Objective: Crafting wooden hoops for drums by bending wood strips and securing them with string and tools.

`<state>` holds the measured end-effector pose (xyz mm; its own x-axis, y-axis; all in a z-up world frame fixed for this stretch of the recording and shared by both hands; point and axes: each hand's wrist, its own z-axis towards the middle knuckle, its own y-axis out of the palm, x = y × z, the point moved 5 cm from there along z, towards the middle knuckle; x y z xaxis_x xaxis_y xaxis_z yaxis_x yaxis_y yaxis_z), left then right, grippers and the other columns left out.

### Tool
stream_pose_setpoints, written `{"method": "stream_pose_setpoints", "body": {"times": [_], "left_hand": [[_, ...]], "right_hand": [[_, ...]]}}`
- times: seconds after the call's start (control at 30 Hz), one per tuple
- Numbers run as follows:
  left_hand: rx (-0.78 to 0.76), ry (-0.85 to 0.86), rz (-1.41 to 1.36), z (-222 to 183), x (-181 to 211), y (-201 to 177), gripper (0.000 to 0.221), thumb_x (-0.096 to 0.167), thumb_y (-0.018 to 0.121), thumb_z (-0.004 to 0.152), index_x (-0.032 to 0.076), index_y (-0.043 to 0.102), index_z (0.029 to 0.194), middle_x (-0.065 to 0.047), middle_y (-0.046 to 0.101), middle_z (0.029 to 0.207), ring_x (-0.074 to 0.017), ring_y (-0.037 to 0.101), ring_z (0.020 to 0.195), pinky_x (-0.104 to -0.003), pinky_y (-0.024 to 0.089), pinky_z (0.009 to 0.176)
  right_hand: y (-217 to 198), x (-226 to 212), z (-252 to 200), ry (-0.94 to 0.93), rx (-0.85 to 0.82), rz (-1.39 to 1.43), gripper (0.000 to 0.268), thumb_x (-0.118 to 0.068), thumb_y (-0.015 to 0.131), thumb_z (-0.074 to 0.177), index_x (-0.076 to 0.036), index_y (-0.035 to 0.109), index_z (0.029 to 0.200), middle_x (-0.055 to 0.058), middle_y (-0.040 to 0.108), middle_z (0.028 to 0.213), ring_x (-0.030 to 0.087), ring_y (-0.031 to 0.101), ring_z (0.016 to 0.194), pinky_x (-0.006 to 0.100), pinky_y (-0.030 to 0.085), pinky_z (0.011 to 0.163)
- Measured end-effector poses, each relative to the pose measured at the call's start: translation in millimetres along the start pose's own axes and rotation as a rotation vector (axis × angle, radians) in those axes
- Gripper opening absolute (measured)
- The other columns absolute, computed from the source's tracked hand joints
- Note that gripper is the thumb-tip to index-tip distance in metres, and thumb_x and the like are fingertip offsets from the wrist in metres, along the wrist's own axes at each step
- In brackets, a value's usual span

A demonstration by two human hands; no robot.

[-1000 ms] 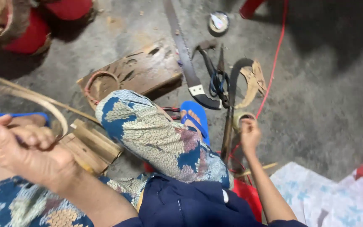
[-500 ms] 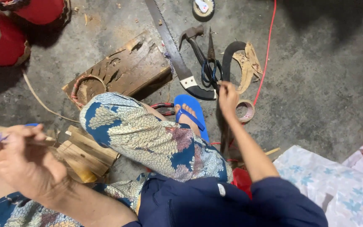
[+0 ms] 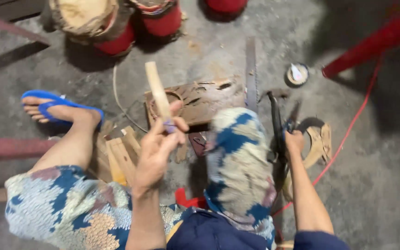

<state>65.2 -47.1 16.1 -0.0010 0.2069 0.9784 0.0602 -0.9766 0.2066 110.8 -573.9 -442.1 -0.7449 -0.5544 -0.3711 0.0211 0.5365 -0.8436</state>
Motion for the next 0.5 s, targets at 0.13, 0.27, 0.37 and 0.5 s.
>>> {"method": "stream_pose_setpoints", "body": {"times": [0.13, 0.27, 0.37, 0.5], "left_hand": [[0.017, 0.063, -0.130, 1.2, 2.8, 1.0, 0.043, 0.008, 0.053, 0.101, -0.008, 0.053, 0.141, -0.018, 0.067, 0.100, -0.0162, 0.067, 0.080, -0.034, 0.061, 0.076], [-0.036, 0.048, -0.158, -6.3, 5.8, 5.9, 0.039, 0.016, 0.050, 0.106, -0.008, 0.059, 0.135, -0.010, 0.065, 0.078, -0.0148, 0.061, 0.068, -0.028, 0.052, 0.065], [-0.092, 0.051, -0.058, -9.4, 18.7, 15.5, 0.045, 0.027, 0.042, 0.110, -0.003, 0.055, 0.142, 0.000, 0.053, 0.073, -0.0096, 0.048, 0.064, -0.023, 0.041, 0.057], [-0.030, 0.175, 0.038, -18.5, 6.1, 21.6, 0.043, 0.025, 0.037, 0.113, 0.003, 0.050, 0.147, 0.002, 0.053, 0.070, -0.0097, 0.049, 0.057, -0.023, 0.045, 0.051]], "right_hand": [[-89.8, -53.8, -72.3, -0.202, 0.057, 0.173, 0.016, -0.037, 0.071, 0.087, -0.028, 0.080, 0.097, 0.006, 0.075, 0.092, 0.036, 0.070, 0.095, 0.046, 0.052, 0.083], [-221.0, -128.5, -194.1, -0.377, -0.033, 1.052, 0.037, 0.003, 0.065, 0.081, -0.013, 0.059, 0.115, -0.002, 0.053, 0.091, 0.004, 0.049, 0.072, 0.014, 0.039, 0.058], [-278.2, -166.7, -287.8, -0.527, -0.269, 1.364, 0.029, -0.008, 0.054, 0.065, -0.014, 0.044, 0.092, -0.002, 0.043, 0.086, 0.007, 0.035, 0.066, 0.019, 0.024, 0.052], [-208.8, -117.8, -312.9, 0.002, -1.238, 0.964, 0.029, -0.009, 0.073, 0.061, 0.000, 0.046, 0.063, 0.003, 0.032, 0.047, 0.012, 0.026, 0.035, 0.033, 0.013, 0.025]]}}
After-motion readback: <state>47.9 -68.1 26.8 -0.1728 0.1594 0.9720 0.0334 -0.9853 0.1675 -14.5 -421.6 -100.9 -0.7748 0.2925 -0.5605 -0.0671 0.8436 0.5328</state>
